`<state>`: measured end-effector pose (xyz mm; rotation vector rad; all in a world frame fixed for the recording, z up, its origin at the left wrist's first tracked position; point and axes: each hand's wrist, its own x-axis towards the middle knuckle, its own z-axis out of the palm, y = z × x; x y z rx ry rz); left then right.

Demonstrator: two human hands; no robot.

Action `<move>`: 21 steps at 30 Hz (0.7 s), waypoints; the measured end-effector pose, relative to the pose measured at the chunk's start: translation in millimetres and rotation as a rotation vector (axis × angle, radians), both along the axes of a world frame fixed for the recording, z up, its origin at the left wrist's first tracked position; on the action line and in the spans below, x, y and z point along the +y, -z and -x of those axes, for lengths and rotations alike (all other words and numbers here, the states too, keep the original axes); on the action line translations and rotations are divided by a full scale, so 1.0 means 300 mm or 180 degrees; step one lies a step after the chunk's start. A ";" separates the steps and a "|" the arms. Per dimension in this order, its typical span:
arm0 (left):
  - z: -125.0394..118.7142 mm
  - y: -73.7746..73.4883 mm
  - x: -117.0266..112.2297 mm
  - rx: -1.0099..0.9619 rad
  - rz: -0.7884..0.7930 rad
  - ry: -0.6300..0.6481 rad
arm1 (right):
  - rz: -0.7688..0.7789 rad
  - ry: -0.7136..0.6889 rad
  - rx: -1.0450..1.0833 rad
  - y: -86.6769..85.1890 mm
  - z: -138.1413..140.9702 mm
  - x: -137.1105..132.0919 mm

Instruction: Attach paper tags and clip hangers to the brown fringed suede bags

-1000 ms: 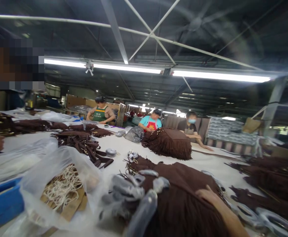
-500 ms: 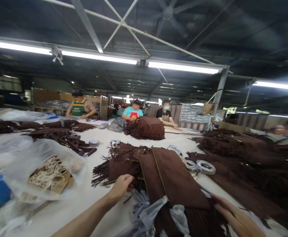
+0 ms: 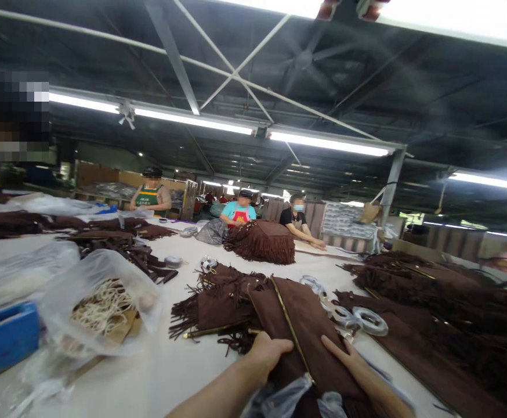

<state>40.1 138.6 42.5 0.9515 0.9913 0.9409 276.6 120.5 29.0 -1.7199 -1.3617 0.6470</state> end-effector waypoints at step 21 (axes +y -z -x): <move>0.428 0.065 -0.197 -0.0935 0.0765 -0.0375 | -0.1031 -0.1078 -0.1910 -0.251 0.562 0.158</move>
